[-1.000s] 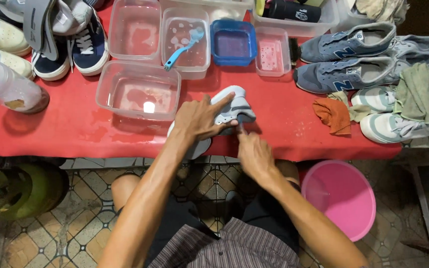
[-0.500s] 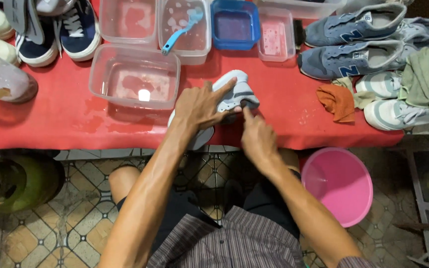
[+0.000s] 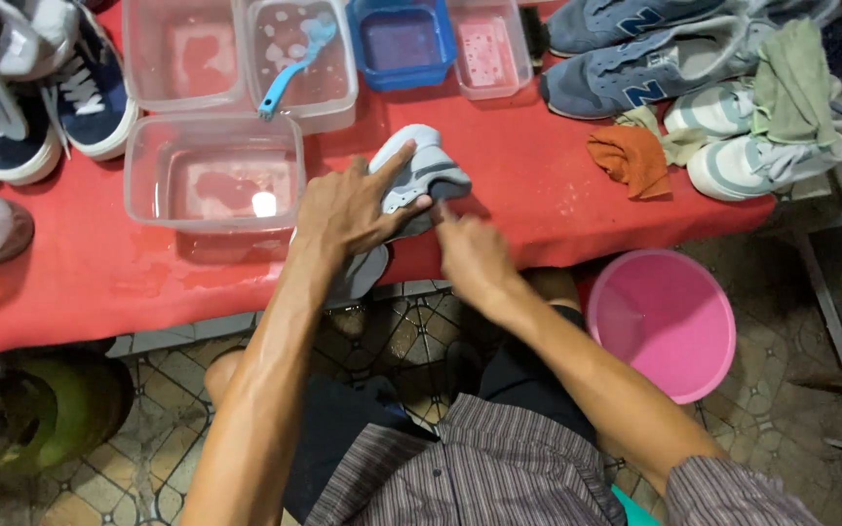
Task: The person scrubs a white sneaker with a blue brush, repeatedly dipping the brush into a container of water and cleaning the shoe's upper and sole. The person holds the shoe with one hand while scrubbing with the other.
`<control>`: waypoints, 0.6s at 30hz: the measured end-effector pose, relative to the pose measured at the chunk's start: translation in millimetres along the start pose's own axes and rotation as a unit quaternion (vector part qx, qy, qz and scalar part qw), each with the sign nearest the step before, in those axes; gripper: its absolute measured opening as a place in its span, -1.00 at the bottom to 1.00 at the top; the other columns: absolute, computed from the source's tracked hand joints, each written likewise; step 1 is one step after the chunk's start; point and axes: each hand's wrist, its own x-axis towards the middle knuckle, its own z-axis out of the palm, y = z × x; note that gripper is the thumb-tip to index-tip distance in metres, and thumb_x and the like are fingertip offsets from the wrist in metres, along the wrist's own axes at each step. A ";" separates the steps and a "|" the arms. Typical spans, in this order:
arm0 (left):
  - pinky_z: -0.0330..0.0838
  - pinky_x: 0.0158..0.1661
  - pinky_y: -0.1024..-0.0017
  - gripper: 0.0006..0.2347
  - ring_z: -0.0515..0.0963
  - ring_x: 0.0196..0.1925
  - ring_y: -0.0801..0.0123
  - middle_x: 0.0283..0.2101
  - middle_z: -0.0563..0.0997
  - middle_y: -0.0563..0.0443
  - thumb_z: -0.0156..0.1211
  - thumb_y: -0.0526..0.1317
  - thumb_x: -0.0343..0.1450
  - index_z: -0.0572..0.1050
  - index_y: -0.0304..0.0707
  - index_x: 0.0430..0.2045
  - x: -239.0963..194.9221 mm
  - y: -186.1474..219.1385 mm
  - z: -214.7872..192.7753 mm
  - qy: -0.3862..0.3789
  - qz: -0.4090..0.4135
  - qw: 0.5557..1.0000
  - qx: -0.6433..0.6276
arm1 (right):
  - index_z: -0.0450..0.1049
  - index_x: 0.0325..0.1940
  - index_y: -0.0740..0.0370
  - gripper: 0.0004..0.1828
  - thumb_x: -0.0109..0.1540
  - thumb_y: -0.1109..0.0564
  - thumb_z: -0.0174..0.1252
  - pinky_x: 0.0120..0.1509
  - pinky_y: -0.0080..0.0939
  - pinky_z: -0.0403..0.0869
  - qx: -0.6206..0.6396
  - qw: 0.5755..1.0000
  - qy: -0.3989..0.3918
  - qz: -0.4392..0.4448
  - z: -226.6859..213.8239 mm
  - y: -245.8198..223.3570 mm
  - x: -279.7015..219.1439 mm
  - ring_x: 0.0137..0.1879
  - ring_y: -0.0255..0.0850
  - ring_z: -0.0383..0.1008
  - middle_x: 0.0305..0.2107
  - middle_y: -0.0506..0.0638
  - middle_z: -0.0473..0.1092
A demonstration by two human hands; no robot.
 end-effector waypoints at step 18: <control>0.52 -0.18 -0.02 -0.34 0.67 -0.21 -0.31 -0.06 0.50 -0.24 -0.21 0.43 0.38 0.07 0.52 0.44 -9.8 13.9 -7.1 0.000 0.002 1.000 0.002 | 0.20 0.43 0.05 -0.52 0.41 0.12 -0.23 -0.11 0.46 0.55 0.101 0.991 -0.078 0.025 -10.7 -26.2 -49.4 -0.08 0.43 0.56 -0.24 0.30 0.47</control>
